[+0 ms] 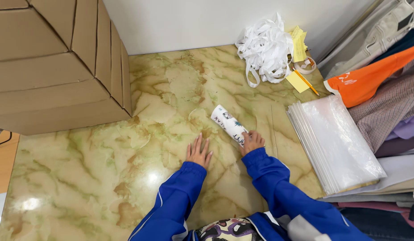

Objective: The person takes several shirts from a clothing rack, including a patterned white shirt, a blue and white striped shirt, an orange shirt, and a white shirt. They fold each shirt by hand on a marble-patterned table and place them in a neat stack.

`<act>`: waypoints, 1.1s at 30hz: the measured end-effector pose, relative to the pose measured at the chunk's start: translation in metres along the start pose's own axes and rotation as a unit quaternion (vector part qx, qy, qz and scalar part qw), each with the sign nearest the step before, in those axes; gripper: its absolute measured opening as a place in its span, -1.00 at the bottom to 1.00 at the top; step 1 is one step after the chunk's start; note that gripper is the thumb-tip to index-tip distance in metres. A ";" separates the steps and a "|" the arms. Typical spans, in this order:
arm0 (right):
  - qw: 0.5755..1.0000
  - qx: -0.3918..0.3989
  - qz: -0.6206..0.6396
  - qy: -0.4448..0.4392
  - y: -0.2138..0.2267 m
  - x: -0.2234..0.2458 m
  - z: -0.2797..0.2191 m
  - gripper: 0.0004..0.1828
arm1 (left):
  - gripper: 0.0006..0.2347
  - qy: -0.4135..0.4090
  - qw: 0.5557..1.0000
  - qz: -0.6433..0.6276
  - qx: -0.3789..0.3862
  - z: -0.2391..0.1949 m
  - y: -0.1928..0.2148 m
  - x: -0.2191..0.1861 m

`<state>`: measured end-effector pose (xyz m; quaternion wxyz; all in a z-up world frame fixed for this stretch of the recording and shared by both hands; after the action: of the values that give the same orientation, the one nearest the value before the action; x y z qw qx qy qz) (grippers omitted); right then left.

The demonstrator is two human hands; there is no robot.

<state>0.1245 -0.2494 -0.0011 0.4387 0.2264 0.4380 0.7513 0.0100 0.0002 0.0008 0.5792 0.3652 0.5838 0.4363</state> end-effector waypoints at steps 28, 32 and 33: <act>0.995 -0.056 0.049 0.063 -0.050 0.038 0.040 -0.29 | -0.40 -0.035 0.989 -0.029 0.143 0.178 0.048 -0.025; 0.997 -0.045 0.047 0.048 -0.055 0.038 0.045 -0.31 | -0.45 0.063 0.979 -0.006 0.194 0.200 0.063 -0.016; 0.997 -0.047 0.046 0.047 -0.057 0.038 0.049 -0.33 | -0.46 0.105 0.975 0.011 0.198 0.208 0.062 -0.009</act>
<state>0.1667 -0.1813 -0.0262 0.3927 0.1898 0.4111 0.8005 0.2124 0.0313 0.0727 0.4262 0.4313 0.7120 0.3541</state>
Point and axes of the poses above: each hand's wrist, its own z-axis towards the middle knuckle, its own y-axis out of the back of the hand, x = y × z, the point moved 1 cm from there along z, towards the middle knuckle, and after that the axes turned 4 degrees about y, right-handed, at the moved point
